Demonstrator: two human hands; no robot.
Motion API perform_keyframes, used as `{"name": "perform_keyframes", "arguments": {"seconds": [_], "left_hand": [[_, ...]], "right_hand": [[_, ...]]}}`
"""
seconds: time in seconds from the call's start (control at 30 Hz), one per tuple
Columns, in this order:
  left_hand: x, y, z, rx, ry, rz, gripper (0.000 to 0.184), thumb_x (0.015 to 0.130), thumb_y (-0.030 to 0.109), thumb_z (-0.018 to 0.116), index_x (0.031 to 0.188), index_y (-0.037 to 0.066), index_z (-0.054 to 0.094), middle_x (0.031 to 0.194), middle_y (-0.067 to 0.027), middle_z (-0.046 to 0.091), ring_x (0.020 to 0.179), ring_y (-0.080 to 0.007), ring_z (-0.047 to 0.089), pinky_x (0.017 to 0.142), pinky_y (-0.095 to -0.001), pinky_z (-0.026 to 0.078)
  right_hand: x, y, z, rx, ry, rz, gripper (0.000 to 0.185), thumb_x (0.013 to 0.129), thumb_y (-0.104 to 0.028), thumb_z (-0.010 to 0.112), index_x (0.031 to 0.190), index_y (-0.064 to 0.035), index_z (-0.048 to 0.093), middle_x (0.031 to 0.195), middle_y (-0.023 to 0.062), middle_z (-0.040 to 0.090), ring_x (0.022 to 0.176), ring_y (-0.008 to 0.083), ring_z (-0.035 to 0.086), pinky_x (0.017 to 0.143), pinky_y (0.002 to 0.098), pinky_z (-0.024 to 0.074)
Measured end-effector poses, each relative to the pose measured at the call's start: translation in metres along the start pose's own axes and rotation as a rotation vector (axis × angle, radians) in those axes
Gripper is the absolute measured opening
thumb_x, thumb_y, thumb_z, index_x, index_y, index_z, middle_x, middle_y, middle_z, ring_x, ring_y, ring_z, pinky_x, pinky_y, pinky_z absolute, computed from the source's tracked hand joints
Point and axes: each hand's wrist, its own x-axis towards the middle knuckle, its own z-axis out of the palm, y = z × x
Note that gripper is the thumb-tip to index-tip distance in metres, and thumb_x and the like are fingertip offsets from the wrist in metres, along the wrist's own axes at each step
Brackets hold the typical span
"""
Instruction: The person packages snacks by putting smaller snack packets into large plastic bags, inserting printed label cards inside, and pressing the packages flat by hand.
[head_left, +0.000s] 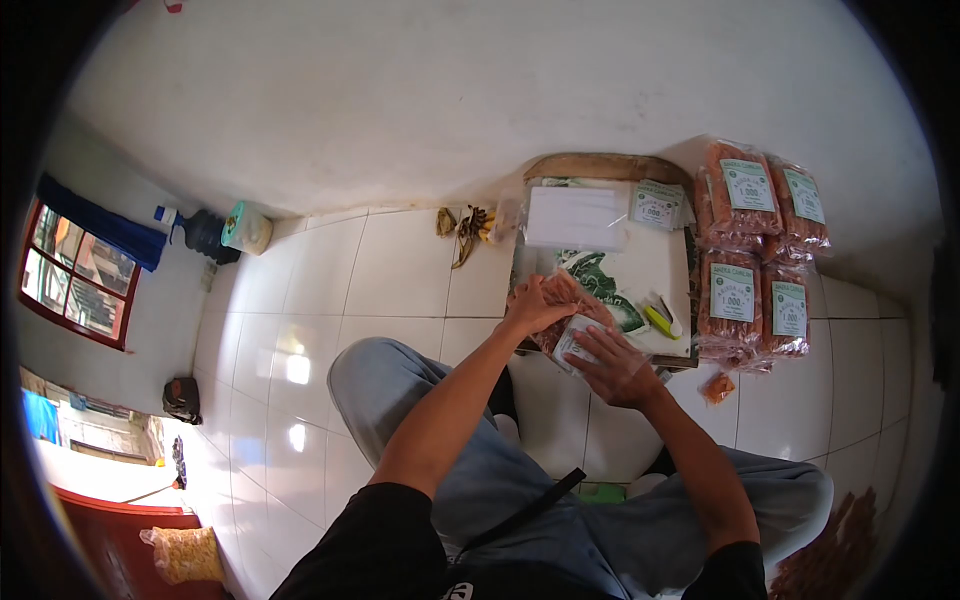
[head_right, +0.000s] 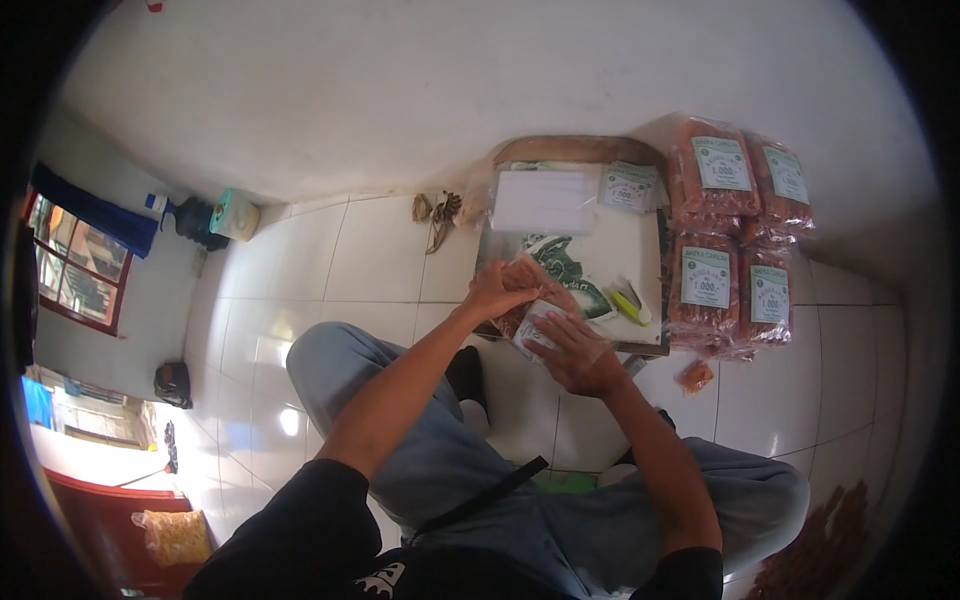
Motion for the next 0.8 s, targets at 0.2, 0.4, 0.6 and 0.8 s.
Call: {"name": "perform_keyframes", "arguments": {"seconds": [0.2, 0.4, 0.6, 0.8], "left_hand": [[0.004, -0.001, -0.005, -0.032, -0.052, -0.029, 0.105, 0.062, 0.065, 0.076, 0.138, 0.005, 0.037, 0.134, -0.0246, 0.045, 0.132, -0.037, 0.038, 0.109, -0.0478, 0.025], [0.0, 0.004, -0.008, -0.019, -0.034, -0.093, 0.101, 0.07, 0.06, 0.075, 0.141, -0.001, 0.037, 0.133, -0.0228, 0.051, 0.124, -0.034, 0.05, 0.103, -0.0401, 0.041], [-0.002, 0.0, -0.013, -0.292, -0.147, -0.062, 0.094, 0.076, 0.046, 0.072, 0.144, -0.003, 0.031, 0.129, -0.0218, 0.056, 0.12, -0.0315, 0.055, 0.102, -0.0362, 0.043], [-0.008, 0.006, -0.015, -0.221, -0.111, -0.031, 0.089, 0.077, 0.035, 0.073, 0.144, -0.006, 0.031, 0.122, -0.02, 0.06, 0.113, -0.0272, 0.059, 0.098, -0.0346, 0.046]], "right_hand": [[0.005, -0.005, 0.009, -0.035, -0.019, 0.069, 0.049, 0.079, -0.019, 0.064, 0.128, -0.0183, 0.061, 0.141, 0.0123, 0.047, 0.132, 0.0309, 0.044, 0.111, 0.0466, 0.0354], [0.006, -0.014, 0.029, -0.109, -0.005, 0.167, 0.044, 0.086, -0.024, 0.059, 0.13, -0.0162, 0.059, 0.146, 0.0133, 0.04, 0.138, 0.0297, 0.035, 0.114, 0.0479, 0.0276], [0.01, -0.022, 0.032, -0.139, -0.015, 0.246, 0.047, 0.089, -0.025, 0.058, 0.134, -0.0118, 0.054, 0.149, 0.014, 0.036, 0.139, 0.0318, 0.031, 0.115, 0.0483, 0.0256], [0.009, -0.032, 0.039, -0.152, 0.032, 0.335, 0.053, 0.089, -0.022, 0.055, 0.14, -0.0088, 0.047, 0.149, 0.0182, 0.035, 0.138, 0.035, 0.033, 0.113, 0.0487, 0.0273]]}}
